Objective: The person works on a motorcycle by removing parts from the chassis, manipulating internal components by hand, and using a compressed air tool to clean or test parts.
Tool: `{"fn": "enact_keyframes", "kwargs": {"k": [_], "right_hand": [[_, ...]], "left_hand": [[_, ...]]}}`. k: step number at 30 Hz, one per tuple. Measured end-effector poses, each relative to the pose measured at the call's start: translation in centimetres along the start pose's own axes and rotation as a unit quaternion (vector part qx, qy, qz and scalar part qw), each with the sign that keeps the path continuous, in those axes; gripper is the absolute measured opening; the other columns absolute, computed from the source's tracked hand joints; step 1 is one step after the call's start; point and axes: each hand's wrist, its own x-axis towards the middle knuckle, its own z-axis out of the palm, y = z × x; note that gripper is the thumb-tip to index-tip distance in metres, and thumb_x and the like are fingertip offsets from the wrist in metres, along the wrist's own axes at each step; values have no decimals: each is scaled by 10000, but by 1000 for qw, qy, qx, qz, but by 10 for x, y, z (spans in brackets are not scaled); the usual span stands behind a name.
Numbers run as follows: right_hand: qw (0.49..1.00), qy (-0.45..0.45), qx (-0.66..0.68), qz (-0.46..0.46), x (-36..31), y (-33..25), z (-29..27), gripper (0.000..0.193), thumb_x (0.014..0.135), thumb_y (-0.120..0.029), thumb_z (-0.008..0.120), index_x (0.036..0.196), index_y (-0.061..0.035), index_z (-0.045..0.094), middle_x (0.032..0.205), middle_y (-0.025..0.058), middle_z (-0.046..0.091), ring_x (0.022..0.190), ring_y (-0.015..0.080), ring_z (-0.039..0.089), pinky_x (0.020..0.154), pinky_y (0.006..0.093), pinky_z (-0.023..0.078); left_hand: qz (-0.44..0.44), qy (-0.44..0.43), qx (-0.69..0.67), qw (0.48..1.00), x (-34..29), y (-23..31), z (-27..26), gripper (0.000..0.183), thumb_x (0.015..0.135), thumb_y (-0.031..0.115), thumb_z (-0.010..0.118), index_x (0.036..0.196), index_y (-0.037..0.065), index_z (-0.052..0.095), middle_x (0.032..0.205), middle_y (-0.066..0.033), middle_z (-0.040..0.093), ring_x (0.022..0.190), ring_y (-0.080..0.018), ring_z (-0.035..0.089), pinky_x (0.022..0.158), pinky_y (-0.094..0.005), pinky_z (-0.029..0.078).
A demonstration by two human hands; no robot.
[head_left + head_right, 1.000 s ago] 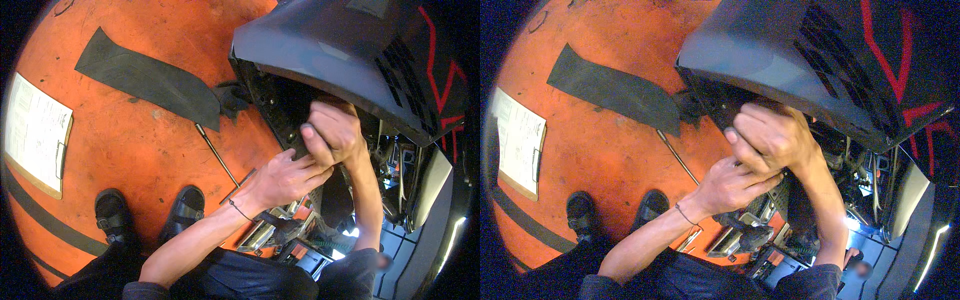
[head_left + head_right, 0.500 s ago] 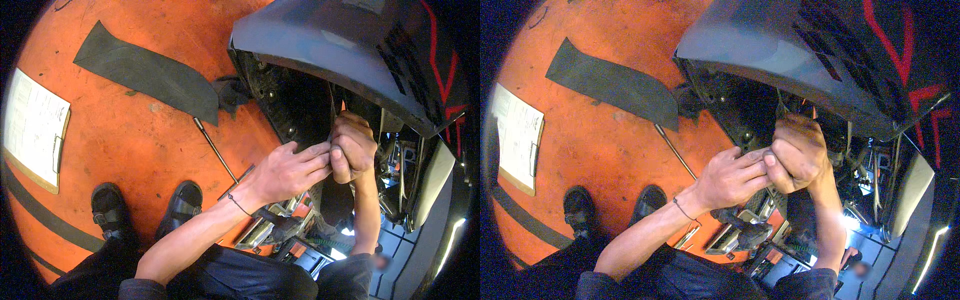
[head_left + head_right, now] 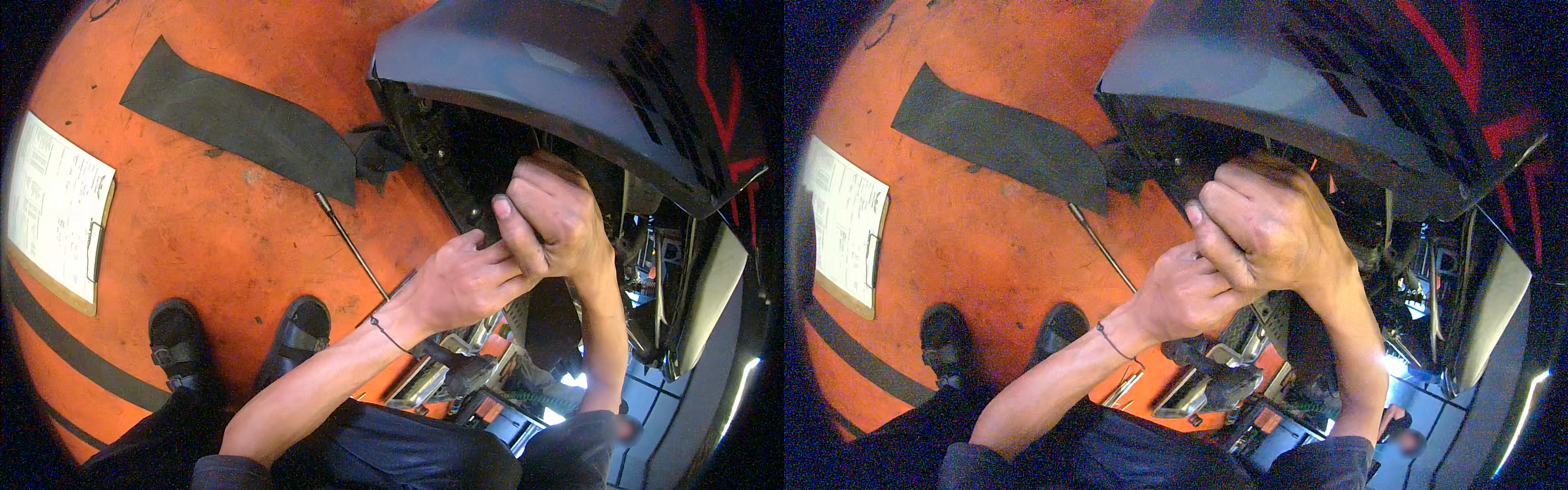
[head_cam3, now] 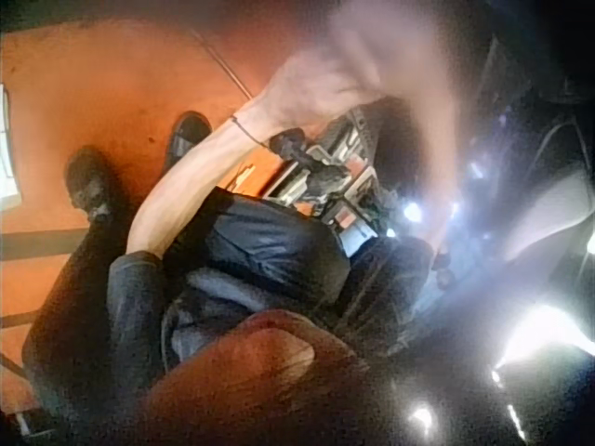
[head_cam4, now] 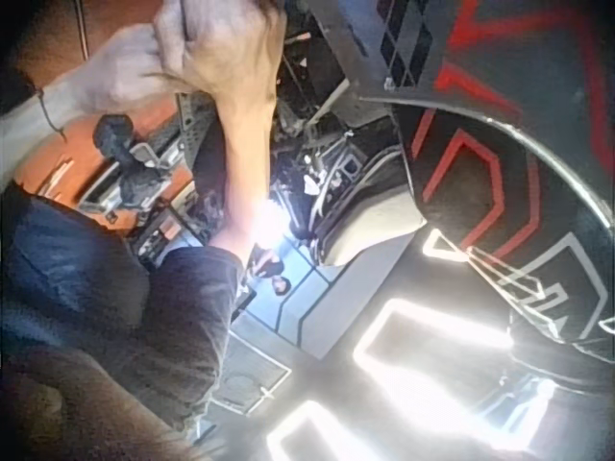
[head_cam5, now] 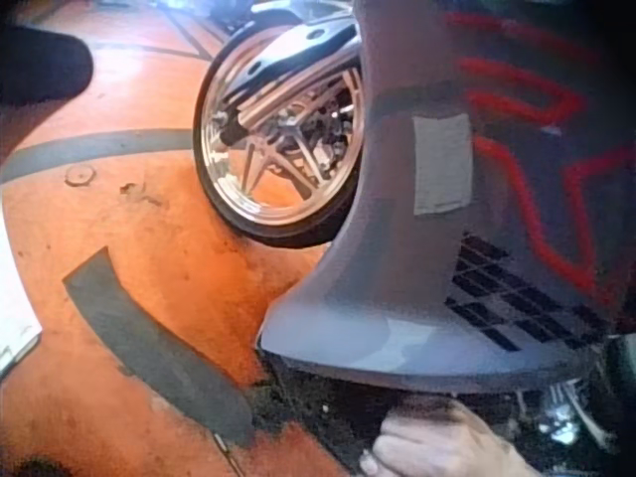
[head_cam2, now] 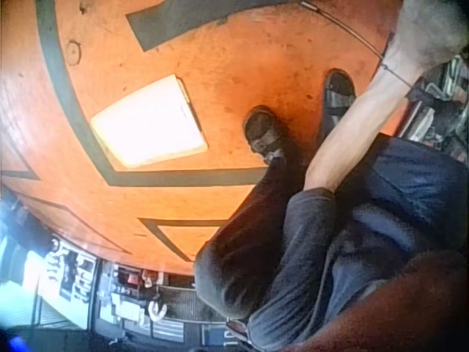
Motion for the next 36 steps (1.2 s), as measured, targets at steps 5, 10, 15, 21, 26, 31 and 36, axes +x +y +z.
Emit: {"fn": "enact_keyframes", "kwargs": {"k": [5, 10, 15, 21, 26, 31, 36], "right_hand": [[998, -16, 32, -42, -14, 6, -10, 249, 724, -94, 615, 568, -58, 423, 546, 84, 356, 470, 275, 385, 467, 383, 340], [999, 13, 11, 36, -42, 32, -10, 197, 658, -80, 619, 555, -53, 453, 546, 101, 411, 488, 268, 422, 505, 404, 347], [992, 100, 66, -28, -43, 14, -8, 170, 623, -81, 608, 541, -40, 464, 542, 102, 404, 464, 269, 408, 494, 398, 349], [993, 84, 44, -64, -17, 3, -1, 248, 688, -68, 636, 535, -60, 441, 521, 65, 353, 427, 229, 382, 433, 356, 319], [994, 64, 42, -73, -10, 3, 7, 265, 747, -106, 602, 539, -40, 452, 517, 73, 370, 427, 227, 395, 426, 345, 320], [990, 63, 62, -106, 2, 3, 11, 280, 785, -105, 550, 540, -17, 448, 523, 85, 384, 426, 227, 384, 417, 336, 301], [991, 88, 63, -80, 4, 4, 18, 270, 773, -83, 562, 542, -14, 439, 528, 88, 373, 429, 228, 374, 418, 340, 294]], "left_hand": [[-4, -54, 2, 999, 4, 2, -10, 270, 682, 149, 616, 944, 123, 672, 899, -12, 622, 867, -178, 607, 623, -315, 459], [-2, -28, 9, 1000, 6, 2, -4, 259, 724, 139, 586, 972, 117, 657, 1063, 1, 631, 1039, -158, 590, 580, -289, 431], [-1, -17, 4, 1000, 10, 3, 0, 245, 723, 127, 589, 961, 108, 647, 1030, -10, 624, 1069, -164, 586, 554, -287, 419], [-6, -37, 7, 999, -1, -1, -6, 191, 773, 152, 546, 940, 112, 629, 1093, 17, 589, 1130, -118, 538, 562, -284, 422], [-18, -4, -15, 1000, -2, 0, -7, 170, 737, 150, 578, 896, 137, 636, 844, 18, 543, 819, -123, 572, 529, -294, 396], [-16, 18, -28, 999, -7, -3, -2, 185, 723, 149, 588, 900, 145, 644, 776, 18, 512, 732, -127, 550, 531, -292, 387], [-23, 29, -24, 999, -7, -3, 1, 205, 726, 156, 580, 917, 142, 653, 826, 13, 551, 750, -125, 559, 544, -293, 390]]}}
